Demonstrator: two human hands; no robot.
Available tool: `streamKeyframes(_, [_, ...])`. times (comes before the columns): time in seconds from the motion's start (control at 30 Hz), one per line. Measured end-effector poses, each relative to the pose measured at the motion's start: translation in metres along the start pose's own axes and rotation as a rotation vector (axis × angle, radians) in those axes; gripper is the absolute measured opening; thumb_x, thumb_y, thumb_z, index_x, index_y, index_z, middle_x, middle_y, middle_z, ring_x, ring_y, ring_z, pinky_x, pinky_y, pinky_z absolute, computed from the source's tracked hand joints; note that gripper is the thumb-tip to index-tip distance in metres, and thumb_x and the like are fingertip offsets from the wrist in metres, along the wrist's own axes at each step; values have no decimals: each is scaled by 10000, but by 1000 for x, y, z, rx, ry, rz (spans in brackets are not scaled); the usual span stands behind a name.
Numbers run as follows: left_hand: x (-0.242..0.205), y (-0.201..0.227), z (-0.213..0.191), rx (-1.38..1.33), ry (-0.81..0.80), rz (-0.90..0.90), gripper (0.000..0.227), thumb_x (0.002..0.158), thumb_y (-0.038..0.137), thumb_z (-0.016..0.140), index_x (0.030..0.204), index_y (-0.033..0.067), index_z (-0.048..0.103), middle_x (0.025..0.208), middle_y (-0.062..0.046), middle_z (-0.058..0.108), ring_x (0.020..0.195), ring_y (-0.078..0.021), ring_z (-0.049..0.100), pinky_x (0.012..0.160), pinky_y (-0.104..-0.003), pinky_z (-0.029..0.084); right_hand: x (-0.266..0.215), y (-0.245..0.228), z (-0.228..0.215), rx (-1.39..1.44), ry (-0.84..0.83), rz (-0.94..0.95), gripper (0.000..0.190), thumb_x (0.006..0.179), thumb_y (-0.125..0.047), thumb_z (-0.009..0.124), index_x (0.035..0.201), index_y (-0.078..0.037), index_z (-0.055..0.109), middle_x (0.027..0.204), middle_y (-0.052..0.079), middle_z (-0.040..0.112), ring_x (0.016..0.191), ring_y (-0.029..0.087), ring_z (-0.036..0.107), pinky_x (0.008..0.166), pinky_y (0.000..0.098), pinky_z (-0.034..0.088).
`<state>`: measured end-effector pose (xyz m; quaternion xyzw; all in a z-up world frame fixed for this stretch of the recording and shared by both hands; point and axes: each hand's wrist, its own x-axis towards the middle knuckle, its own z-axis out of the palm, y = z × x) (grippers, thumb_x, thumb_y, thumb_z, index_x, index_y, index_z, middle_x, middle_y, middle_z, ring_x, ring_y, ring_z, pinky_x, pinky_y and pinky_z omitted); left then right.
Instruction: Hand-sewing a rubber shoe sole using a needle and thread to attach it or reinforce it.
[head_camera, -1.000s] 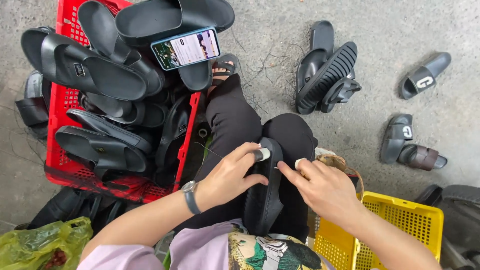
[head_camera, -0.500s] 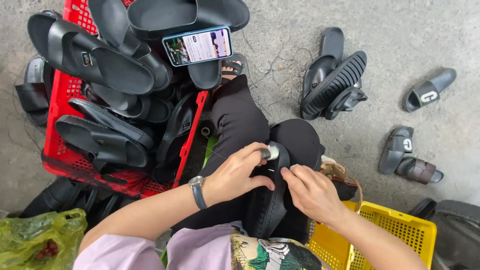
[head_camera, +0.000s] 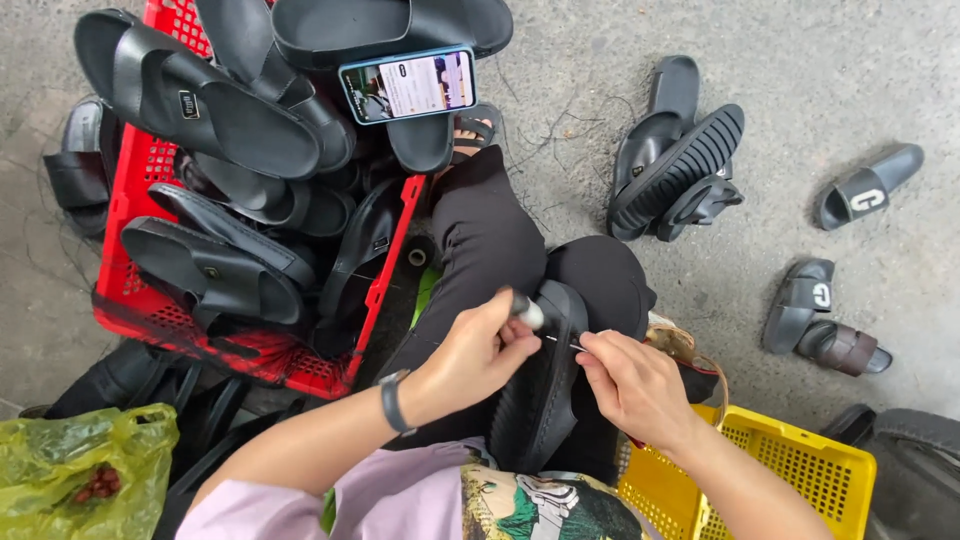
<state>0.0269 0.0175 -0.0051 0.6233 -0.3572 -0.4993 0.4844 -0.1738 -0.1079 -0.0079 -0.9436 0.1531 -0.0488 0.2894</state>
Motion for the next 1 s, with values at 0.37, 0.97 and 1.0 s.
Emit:
streamKeyframes(0.37, [8,12,15,79,110,220,222,809,74,725,920,79,533,793,-38,514,593,-156,495,603,-299,430,2,8,-44,-476,-309,-102,604,803,-157,548,1361,-373,463,674,-30,356,463,119,501,354,328,411])
streamKeyframes(0.97, [-24,-13,22,257,73,310,384,796,148,785,802,43,417,776,-63,423,659,-209,430,596,-317,422,2,-22,-22,-37,114,146,149,888,-102,632,1029,-60,648,887,41,656,764,170,631,663,296,523])
streamKeyframes(1.0, [-24,-12,22,254,61,318,384,796,148,785,802,43,417,776,-63,423,659,-209,430,596,-317,422,3,-23,-18,-45,121,156,149,888,-102,632,1029,-60,648,887,41,656,764,170,631,663,296,523])
